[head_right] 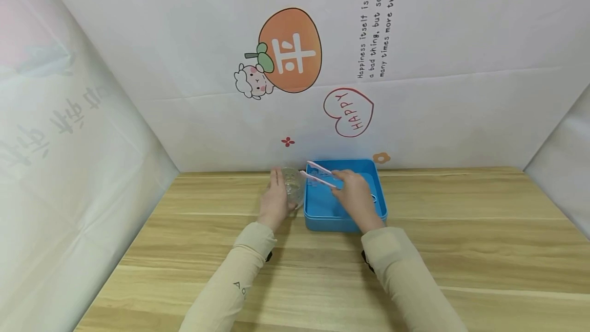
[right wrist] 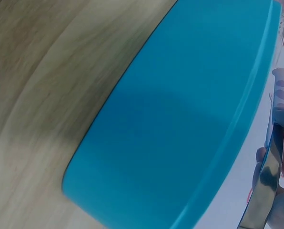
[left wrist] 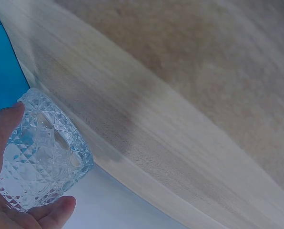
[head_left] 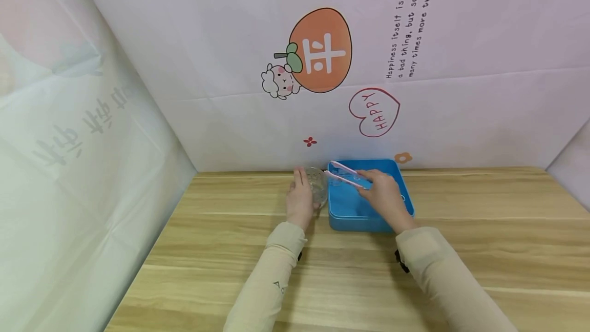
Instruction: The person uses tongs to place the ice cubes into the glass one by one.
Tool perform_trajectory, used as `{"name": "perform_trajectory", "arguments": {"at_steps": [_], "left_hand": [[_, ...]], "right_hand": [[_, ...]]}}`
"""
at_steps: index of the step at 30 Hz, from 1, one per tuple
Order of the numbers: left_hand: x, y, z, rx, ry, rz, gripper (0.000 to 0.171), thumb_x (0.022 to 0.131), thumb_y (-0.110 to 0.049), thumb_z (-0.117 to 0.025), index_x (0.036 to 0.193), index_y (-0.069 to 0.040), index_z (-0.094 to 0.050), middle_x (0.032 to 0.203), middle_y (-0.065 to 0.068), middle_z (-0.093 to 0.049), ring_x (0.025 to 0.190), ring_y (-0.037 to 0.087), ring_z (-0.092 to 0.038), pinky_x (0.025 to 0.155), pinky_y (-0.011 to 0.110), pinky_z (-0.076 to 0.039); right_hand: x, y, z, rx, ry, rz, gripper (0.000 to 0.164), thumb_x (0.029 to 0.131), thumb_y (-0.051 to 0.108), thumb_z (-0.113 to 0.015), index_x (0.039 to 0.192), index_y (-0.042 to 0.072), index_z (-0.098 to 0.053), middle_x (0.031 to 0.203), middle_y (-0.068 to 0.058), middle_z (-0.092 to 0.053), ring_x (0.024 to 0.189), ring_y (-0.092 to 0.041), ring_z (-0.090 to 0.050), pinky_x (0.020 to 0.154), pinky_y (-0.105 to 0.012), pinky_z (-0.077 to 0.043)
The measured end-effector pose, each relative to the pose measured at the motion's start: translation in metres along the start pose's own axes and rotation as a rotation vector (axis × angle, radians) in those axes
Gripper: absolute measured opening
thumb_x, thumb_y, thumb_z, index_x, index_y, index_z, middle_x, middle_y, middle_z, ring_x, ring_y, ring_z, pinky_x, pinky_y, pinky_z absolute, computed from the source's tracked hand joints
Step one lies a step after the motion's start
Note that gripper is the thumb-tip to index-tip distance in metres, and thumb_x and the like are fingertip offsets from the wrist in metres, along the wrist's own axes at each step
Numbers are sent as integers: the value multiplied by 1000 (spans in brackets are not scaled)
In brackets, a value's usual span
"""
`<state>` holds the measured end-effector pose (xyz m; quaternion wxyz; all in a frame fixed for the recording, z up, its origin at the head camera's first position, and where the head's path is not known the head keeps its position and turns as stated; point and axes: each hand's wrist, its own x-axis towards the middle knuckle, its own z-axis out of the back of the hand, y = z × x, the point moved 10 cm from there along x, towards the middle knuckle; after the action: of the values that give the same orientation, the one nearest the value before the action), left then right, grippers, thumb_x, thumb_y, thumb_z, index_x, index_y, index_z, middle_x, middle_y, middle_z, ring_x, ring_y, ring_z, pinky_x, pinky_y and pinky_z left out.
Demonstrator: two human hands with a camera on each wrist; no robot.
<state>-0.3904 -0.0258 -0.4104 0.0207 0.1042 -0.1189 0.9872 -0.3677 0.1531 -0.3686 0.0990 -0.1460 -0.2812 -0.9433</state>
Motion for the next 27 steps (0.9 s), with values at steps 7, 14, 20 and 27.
{"name": "perform_trajectory", "arguments": {"at_steps": [7,14,20,27], "left_hand": [[0,-1,0,18,-1,-7,107,70,-29,-85,150,2,-21,155,18,-29,118,30,-58,92,37,-53],[-1,-1,0,32,4,-12,107,70,-31,-84,149,3,-21,155,19,-28,118,30,-58,92,36,-53],[-1,-1,-1,37,2,-15,107,70,-31,-84,149,3,-21,155,19,-28,117,30,-57,91,36,-53],[1,0,-2,48,0,-15,107,70,-32,-84,150,2,-21,155,18,-29,116,28,-58,92,35,-53]], "right_hand": [[0,-17,1,-21,6,-59,42,84,7,-70,124,-4,-61,121,-28,-62,110,-44,-59,88,-54,-52],[-2,-33,-2,-42,8,-95,42,84,6,-70,123,-6,-61,120,-30,-62,111,-45,-57,92,-56,-49],[-4,-45,-5,-77,28,-165,41,86,7,-68,123,-6,-60,121,-30,-60,110,-45,-58,88,-57,-51],[-5,-48,-7,-127,23,-156,40,84,6,-70,120,-8,-61,116,-30,-63,102,-44,-61,81,-53,-54]]}}
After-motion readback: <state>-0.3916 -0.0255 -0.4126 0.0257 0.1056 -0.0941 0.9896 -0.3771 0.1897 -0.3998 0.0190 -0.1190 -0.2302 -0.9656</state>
